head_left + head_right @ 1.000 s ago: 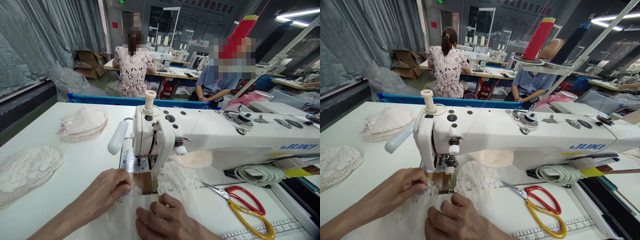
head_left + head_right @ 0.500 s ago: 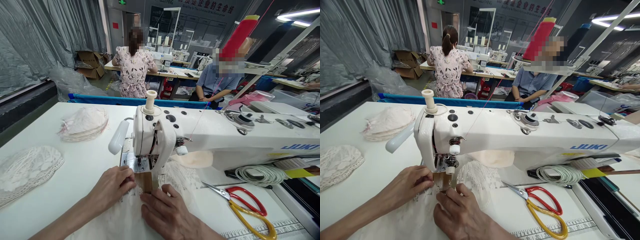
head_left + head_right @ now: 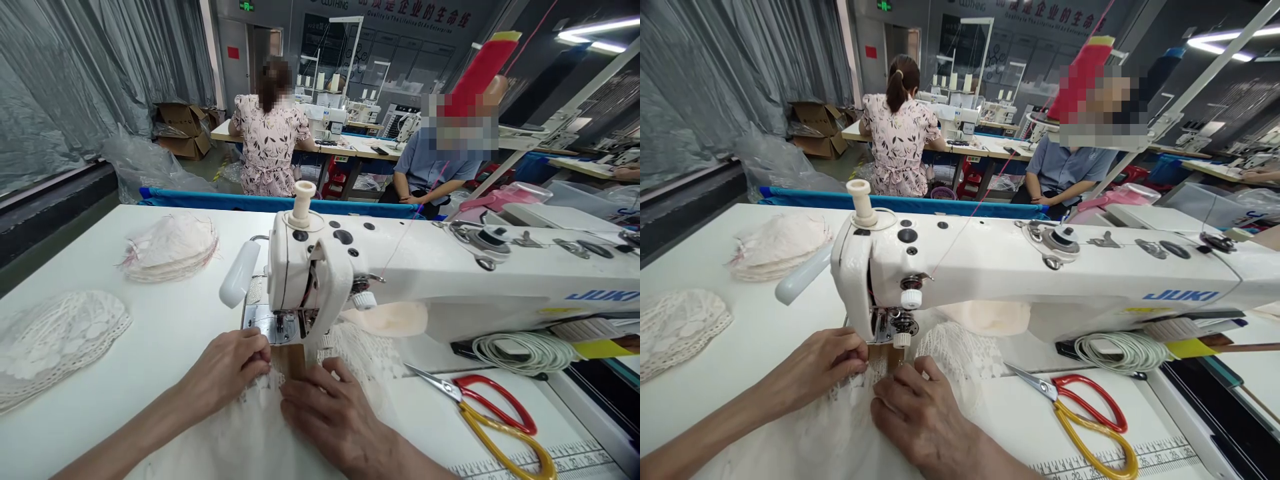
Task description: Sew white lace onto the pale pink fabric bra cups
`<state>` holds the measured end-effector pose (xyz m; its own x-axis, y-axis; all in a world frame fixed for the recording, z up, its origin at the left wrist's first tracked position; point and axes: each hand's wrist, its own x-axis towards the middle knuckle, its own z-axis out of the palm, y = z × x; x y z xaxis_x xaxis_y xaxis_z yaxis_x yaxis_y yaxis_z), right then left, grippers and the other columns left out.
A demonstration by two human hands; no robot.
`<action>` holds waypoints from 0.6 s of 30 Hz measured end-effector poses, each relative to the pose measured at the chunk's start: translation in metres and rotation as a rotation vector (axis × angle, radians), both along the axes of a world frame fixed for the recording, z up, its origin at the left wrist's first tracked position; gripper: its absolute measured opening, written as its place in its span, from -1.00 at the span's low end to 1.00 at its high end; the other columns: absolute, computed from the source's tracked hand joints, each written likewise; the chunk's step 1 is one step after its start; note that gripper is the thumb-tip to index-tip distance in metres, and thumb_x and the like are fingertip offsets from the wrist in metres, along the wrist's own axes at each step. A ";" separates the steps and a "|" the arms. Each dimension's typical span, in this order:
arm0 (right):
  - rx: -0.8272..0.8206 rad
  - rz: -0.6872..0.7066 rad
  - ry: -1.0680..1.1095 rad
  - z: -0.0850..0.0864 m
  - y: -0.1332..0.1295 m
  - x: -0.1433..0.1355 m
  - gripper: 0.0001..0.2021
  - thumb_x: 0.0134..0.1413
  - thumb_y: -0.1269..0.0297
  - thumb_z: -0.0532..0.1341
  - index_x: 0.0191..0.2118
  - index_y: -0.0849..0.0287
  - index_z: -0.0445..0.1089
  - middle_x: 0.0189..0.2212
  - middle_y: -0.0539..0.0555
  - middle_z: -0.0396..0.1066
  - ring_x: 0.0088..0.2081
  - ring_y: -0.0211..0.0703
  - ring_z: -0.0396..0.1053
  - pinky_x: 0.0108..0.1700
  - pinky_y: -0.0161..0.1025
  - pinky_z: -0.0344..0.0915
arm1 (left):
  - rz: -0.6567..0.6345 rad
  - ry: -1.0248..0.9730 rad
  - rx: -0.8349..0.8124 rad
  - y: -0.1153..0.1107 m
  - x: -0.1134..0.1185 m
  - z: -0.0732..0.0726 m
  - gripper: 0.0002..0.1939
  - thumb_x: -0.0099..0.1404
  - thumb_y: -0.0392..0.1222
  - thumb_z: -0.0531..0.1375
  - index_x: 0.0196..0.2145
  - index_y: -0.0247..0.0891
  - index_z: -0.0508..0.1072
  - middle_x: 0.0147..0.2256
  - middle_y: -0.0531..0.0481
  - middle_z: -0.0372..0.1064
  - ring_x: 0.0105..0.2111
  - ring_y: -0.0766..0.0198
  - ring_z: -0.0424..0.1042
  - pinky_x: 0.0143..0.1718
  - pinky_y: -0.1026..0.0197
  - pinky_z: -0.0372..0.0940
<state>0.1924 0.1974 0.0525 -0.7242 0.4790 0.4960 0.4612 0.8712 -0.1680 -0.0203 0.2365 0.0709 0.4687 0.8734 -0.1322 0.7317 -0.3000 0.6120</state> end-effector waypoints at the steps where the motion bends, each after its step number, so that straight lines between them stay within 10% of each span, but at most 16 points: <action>1: -0.009 0.002 0.016 0.000 0.000 0.000 -0.85 0.23 0.49 0.06 -0.27 0.24 0.36 -0.20 0.06 0.45 -0.25 -0.21 0.30 -0.25 -0.16 0.09 | -0.001 -0.011 -0.005 0.001 0.000 0.000 -0.84 0.22 -0.30 0.05 -0.50 -0.19 0.32 -0.46 0.15 0.33 -0.47 0.33 0.32 -0.44 0.32 0.13; 18: -0.003 -0.018 -0.098 0.005 -0.005 -0.003 -0.86 0.19 0.47 0.07 -0.23 0.20 0.36 -0.04 0.09 0.38 -0.19 -0.14 0.29 -0.17 -0.11 0.12 | 0.004 -0.003 0.051 -0.002 0.001 -0.006 -0.84 0.28 -0.29 0.03 -0.47 -0.18 0.26 -0.43 0.16 0.33 -0.45 0.32 0.34 -0.43 0.31 0.14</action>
<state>0.1896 0.1924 0.0572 -0.7605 0.4937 0.4218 0.4910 0.8623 -0.1240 -0.0193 0.2347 0.0648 0.4657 0.8807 -0.0863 0.7309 -0.3278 0.5986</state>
